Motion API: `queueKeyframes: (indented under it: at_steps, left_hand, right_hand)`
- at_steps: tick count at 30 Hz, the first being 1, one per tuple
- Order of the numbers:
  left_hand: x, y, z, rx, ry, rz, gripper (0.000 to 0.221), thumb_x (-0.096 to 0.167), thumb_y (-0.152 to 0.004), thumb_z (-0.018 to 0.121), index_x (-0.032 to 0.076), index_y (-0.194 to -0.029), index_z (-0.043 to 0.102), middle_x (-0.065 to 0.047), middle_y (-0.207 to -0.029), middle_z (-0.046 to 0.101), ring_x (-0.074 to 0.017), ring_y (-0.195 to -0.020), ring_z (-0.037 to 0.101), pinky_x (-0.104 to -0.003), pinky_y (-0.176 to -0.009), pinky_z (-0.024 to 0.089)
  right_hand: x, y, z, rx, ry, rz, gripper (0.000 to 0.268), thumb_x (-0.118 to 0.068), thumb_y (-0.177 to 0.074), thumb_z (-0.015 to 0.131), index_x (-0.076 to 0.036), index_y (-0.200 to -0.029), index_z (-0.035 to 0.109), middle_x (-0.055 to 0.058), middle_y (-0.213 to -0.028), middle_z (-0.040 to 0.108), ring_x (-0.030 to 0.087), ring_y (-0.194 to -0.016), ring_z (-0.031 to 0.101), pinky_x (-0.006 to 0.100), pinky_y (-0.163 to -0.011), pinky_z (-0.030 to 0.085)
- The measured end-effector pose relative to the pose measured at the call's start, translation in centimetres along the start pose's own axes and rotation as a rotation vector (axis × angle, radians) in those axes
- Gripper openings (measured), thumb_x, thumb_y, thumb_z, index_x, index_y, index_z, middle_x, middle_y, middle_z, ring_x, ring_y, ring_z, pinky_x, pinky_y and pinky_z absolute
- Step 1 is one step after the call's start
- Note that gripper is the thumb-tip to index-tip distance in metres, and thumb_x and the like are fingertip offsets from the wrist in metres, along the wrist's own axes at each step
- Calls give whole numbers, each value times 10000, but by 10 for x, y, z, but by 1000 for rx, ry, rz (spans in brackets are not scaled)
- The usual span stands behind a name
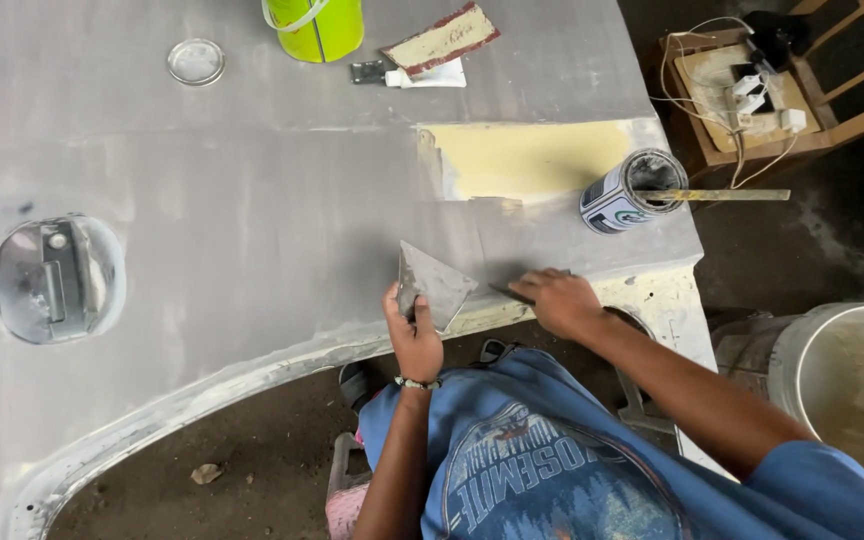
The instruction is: The person uses a putty knife to scoop a grey substance from a can and applies it to a white car hood. They spread the substance evenly across the surface using the putty knife and a second flat tool to smooth the area.
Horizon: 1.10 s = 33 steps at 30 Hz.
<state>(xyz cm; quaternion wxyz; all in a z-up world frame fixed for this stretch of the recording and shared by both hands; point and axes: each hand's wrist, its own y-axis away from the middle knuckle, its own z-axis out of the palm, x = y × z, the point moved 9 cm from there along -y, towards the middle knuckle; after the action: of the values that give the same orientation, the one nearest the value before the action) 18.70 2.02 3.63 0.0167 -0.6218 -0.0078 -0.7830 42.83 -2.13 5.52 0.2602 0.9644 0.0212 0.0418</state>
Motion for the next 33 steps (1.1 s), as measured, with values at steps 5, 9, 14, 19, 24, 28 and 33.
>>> queueKeyframes:
  at_steps: [5,9,14,19,24,28,33]
  left_hand:
    - [-2,2,-5,13,7,4,422,129,-1063,556,1,-1448,440,-97,-1181,607,-161,-1045,572,-305,-938,482]
    - [5,5,-25,65,-58,16,430,115,-1048,556,-1,-1440,421,-89,-1210,597,-148,-1074,572,-294,-953,475]
    - [12,4,-36,58,-57,80,386,107,-1064,551,5,-1424,456,-93,-1200,582,-150,-1052,552,-294,-943,465]
    - [18,2,-50,79,6,65,361,106,-1071,538,15,-1412,464,-70,-1202,573,-133,-1056,550,-282,-941,472]
    - [3,3,-66,133,30,-23,370,80,-1051,547,17,-1406,464,-73,-1163,601,-131,-1023,567,-278,-907,483]
    - [-1,2,-69,128,59,-4,366,69,-1064,539,11,-1415,456,-77,-1156,607,-135,-1036,576,-276,-933,477]
    - [3,-1,-65,89,51,-4,380,69,-1060,531,8,-1424,436,-90,-1236,601,-145,-1119,577,-285,-983,470]
  right_hand:
    - [-6,18,8,25,-121,-57,536,-86,-893,573,-231,-1409,591,16,-1449,578,258,-1322,556,426,-1076,492]
    - [-1,-2,-20,86,-258,15,440,-162,-950,550,-309,-1354,641,38,-1391,626,285,-1229,626,432,-938,569]
    - [1,-57,-93,139,-245,12,464,-152,-950,503,-328,-1358,635,56,-1368,636,292,-1143,673,433,-863,600]
    - [5,-108,-129,189,-241,50,461,-138,-950,508,-310,-1340,684,69,-1339,679,322,-1148,664,459,-998,529]
    - [-11,-130,-136,119,-178,9,496,-98,-927,497,-271,-1359,668,83,-1354,662,312,-1211,626,461,-1040,487]
    - [-18,-136,-135,53,-166,32,536,-64,-911,475,-284,-1362,663,67,-1377,646,298,-1227,616,453,-1047,483]
    - [-14,-132,-127,-9,-215,92,513,-72,-946,456,-275,-1372,657,74,-1390,643,293,-1260,603,434,-1069,480]
